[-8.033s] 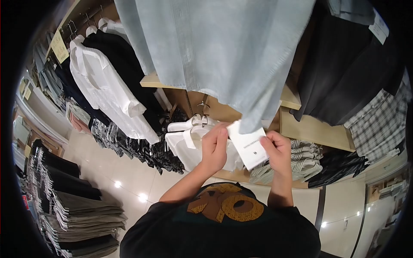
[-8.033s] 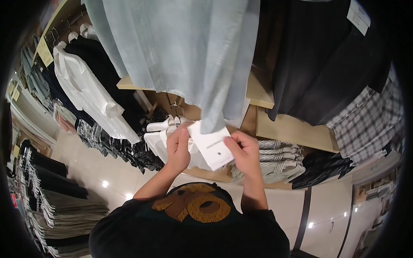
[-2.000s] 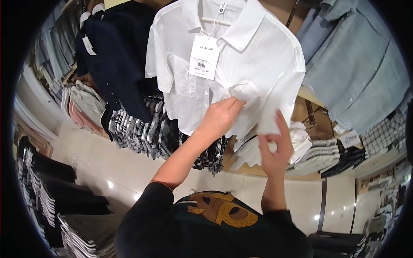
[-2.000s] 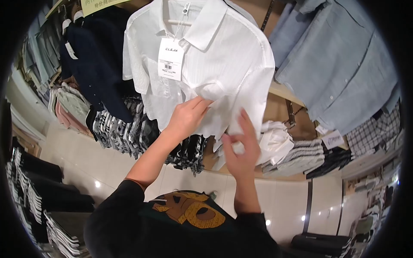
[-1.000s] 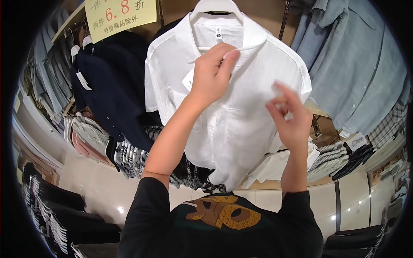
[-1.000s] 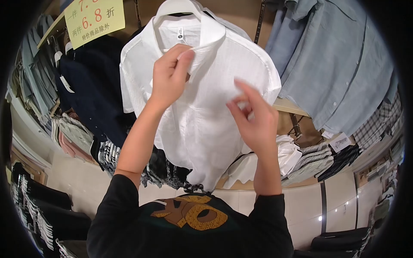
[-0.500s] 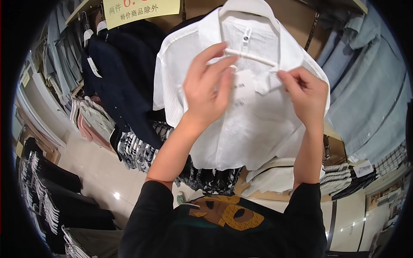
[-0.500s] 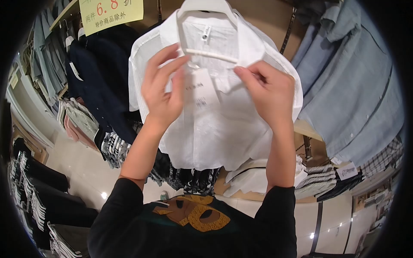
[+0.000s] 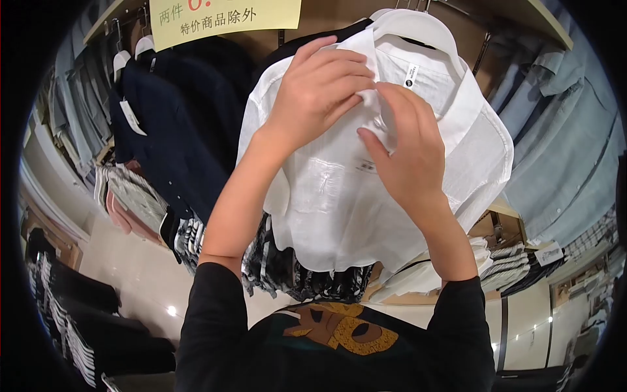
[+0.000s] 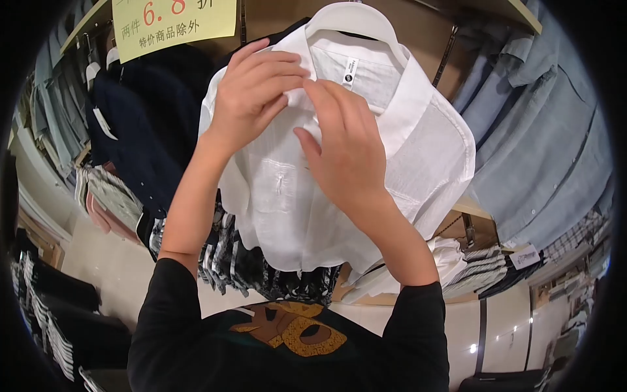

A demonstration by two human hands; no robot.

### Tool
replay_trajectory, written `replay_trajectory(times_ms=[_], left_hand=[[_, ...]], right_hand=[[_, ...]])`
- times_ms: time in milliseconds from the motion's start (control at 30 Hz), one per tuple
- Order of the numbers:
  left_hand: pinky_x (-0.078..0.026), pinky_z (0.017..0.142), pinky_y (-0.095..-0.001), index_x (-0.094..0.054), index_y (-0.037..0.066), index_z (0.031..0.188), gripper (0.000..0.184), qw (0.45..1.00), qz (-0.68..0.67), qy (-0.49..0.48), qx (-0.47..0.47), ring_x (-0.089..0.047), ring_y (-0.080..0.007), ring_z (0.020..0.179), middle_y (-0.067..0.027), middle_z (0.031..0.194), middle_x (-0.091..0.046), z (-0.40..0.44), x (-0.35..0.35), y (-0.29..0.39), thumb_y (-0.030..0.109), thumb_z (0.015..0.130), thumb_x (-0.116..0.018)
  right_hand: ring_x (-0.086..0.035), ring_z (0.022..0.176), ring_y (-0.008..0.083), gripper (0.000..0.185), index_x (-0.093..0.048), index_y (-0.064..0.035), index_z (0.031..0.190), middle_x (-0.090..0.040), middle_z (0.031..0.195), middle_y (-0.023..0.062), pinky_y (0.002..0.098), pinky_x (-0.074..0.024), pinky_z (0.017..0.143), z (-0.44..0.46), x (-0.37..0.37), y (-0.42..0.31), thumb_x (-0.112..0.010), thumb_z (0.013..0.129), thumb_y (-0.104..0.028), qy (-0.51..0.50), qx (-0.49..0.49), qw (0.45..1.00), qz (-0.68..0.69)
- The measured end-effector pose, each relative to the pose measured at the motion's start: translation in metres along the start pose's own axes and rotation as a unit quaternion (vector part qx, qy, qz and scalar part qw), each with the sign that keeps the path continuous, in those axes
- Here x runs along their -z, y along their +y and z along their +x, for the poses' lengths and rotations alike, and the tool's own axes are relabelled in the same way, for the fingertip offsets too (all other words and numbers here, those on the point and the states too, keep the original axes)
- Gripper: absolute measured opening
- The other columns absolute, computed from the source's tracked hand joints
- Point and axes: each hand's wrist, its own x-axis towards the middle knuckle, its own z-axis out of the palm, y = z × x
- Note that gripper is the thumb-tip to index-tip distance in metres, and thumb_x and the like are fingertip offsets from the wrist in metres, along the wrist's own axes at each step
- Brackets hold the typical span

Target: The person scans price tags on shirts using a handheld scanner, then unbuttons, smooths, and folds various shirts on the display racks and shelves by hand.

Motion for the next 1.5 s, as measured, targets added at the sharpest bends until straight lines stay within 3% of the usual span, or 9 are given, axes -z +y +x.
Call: replay_trajectory(times_ms=[267,300,433,533,667,800,867,1033,1500], left_hand=[[-0.044,0.116,-0.05,-0.077,0.005,0.098,0.01,0.968,-0.231,-0.086,0.052,-0.071,-0.0252,0.092,-0.0064,0.093,-0.075,0.026,0.007,-0.02,0.014,0.095,-0.072],[-0.045,0.115,-0.0499,-0.077,0.005,0.101,0.01,0.966,-0.24,-0.081,0.056,-0.071,-0.0257,0.095,-0.0066,0.096,-0.075,0.021,0.01,-0.022,0.012,0.095,-0.073],[-0.051,0.109,-0.0472,-0.076,0.001,0.109,0.016,0.977,-0.165,0.11,0.08,-0.072,-0.0309,0.11,-0.0129,0.11,-0.077,-0.03,0.056,-0.025,0.0,0.096,-0.067],[-0.048,0.107,-0.0395,-0.065,-0.007,0.119,0.023,0.902,-0.17,0.198,0.344,-0.065,-0.0285,0.117,-0.0178,0.12,-0.068,-0.141,0.088,0.011,-0.008,0.098,-0.055],[-0.046,0.111,-0.0393,-0.046,-0.007,0.147,0.059,0.891,-0.091,0.034,0.444,-0.058,-0.0289,0.131,-0.0191,0.145,-0.053,-0.206,0.099,0.057,-0.004,0.093,-0.068],[-0.053,0.096,-0.0377,-0.058,-0.009,0.137,0.053,0.855,-0.021,-0.044,0.516,-0.069,-0.0277,0.109,-0.0209,0.122,-0.07,-0.235,0.109,0.044,0.003,0.089,-0.076],[-0.055,0.084,-0.0311,-0.064,-0.008,0.132,0.043,0.632,-0.306,-0.233,0.673,-0.071,-0.0163,0.097,-0.0136,0.114,-0.076,-0.267,0.127,0.036,0.009,0.094,-0.076],[-0.054,0.085,-0.024,-0.068,-0.003,0.128,0.026,0.428,-0.548,0.015,0.718,-0.067,-0.0071,0.096,-0.0055,0.113,-0.075,-0.263,0.16,0.072,0.008,0.105,-0.067],[-0.053,0.096,-0.027,-0.056,-0.002,0.139,0.037,0.408,-0.586,0.058,0.698,-0.066,-0.0101,0.109,-0.008,0.123,-0.07,-0.24,0.171,0.079,0.007,0.104,-0.066]], right_hand=[[-0.051,0.056,0.0219,0.017,-0.066,0.0013,0.086,-0.057,0.067,0.0118,0.0329,-0.044,0.056,0.012,-0.016,-0.006,-0.076,0.096,-0.009,0.042,-0.192,0.979,0.053],[-0.042,0.065,0.0061,0.02,-0.07,0.0019,0.091,-0.052,0.067,-0.0002,0.0247,-0.0386,0.058,0.012,-0.019,-0.009,-0.071,0.103,-0.014,0.067,-0.181,0.979,0.059],[-0.053,0.059,0.0184,0.016,-0.068,0.0028,0.086,-0.061,0.069,0.0121,0.0303,-0.0456,0.059,0.002,-0.023,-0.016,-0.075,0.096,-0.008,0.084,-0.168,0.982,0.005],[-0.063,0.07,0.0191,0.008,-0.071,0.0044,0.091,-0.07,0.083,0.0129,0.0294,-0.0507,0.068,-0.017,-0.027,-0.033,-0.075,0.094,-0.001,0.12,-0.15,0.981,-0.029],[-0.071,0.095,0.0324,0.03,-0.067,0.0047,0.114,-0.074,0.108,0.0196,0.0375,-0.0569,0.085,-0.093,-0.052,-0.065,-0.074,0.085,0.009,0.158,-0.064,0.984,-0.043],[-0.07,0.106,0.038,0.044,-0.067,-0.0005,0.119,-0.07,0.123,0.02,0.0431,-0.0577,0.09,-0.165,-0.098,-0.126,-0.083,0.078,0.002,0.006,-0.127,0.992,0.02],[-0.067,0.116,0.0389,0.051,-0.067,-0.0027,0.123,-0.064,0.135,0.0196,0.0447,-0.0571,0.094,-0.173,-0.127,-0.146,-0.088,0.077,-0.006,0.009,-0.088,0.994,0.058],[-0.064,0.123,0.0393,0.062,-0.066,-0.0043,0.13,-0.061,0.141,0.0184,0.0461,-0.0551,0.098,-0.159,-0.137,-0.192,-0.092,0.075,-0.016,-0.088,-0.108,0.984,0.112],[-0.071,0.102,0.0321,0.039,-0.076,-0.0011,0.112,-0.073,0.119,0.0117,0.0389,-0.0581,0.086,-0.14,-0.144,-0.192,-0.085,0.074,-0.004,-0.092,-0.11,0.978,0.151]])
